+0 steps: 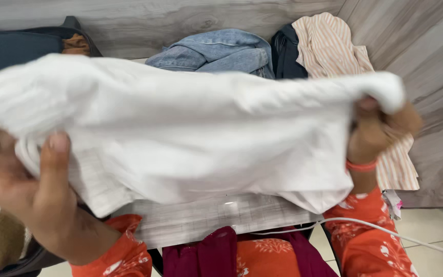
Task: The person folds a pair of black trousers by hand on a tiled floor next to an open suitcase. They then fold a pair of white trousers and place both folded items into the suitcase.
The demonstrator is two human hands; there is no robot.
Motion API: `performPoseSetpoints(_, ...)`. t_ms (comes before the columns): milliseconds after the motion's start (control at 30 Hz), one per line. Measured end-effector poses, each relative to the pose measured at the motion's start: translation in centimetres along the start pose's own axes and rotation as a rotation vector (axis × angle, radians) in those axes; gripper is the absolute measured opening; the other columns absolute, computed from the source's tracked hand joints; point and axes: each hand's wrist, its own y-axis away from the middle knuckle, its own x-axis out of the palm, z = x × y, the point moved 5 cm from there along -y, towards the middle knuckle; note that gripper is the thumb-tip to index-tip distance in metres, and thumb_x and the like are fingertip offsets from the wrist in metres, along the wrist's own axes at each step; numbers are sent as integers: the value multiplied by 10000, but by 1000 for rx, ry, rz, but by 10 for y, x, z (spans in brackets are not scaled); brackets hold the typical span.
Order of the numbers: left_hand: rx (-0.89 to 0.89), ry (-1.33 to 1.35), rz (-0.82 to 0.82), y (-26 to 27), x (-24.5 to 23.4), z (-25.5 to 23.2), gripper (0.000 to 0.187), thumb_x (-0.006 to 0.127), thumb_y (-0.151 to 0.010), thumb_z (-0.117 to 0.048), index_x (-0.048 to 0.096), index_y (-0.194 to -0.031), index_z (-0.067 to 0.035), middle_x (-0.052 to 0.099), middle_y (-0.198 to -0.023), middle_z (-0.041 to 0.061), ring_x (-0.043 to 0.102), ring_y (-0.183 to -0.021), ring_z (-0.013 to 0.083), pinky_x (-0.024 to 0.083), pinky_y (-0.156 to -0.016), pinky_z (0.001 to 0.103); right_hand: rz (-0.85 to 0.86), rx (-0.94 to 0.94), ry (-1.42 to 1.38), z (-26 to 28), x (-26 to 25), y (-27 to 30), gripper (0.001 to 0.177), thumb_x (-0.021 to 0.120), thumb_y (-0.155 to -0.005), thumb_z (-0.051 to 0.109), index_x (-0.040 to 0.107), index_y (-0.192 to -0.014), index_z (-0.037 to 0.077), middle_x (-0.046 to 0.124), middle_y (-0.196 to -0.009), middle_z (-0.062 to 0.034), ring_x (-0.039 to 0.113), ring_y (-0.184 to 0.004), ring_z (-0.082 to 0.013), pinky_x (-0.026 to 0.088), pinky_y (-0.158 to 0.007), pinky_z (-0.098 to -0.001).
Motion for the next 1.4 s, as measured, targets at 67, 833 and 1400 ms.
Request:
performPoseSetpoints(67, -45, -325, 35, -26, 9, 23, 509, 653, -1086, 56, 432, -1510, -119, 386, -1512, 291, 540, -1365, 348, 525, -1117, 455, 344, 91, 126, -19, 50, -11, 126, 720, -1089, 55, 723, -1175, -37, 603, -868, -14, 481, -718, -64, 357, -637, -232)
performPoseSetpoints(833, -61, -113, 316, -43, 75, 31, 142, 735, -957, -175, 744, -1012, -44, 571, -978, 70, 586, -907, 220, 462, -764, 350, 1447, 635, 568, -15, 91, 114, 489, 766, -826, 478, 726, -1209, 177, 768, -916, -85, 776, -839, -203, 582, -757, -306)
performPoseSetpoints(1400, 310, -259, -564, -16, -48, 99, 448, 488, -1169, -387, 530, -998, 25, 602, -850, 143, 725, -753, 182, 615, -704, 284, 1001, 589, 246, -37, 146, 206, 859, 718, -664, 153, 412, -1460, 53, 384, -1459, -227, 672, -824, -316, 576, -691, -366)
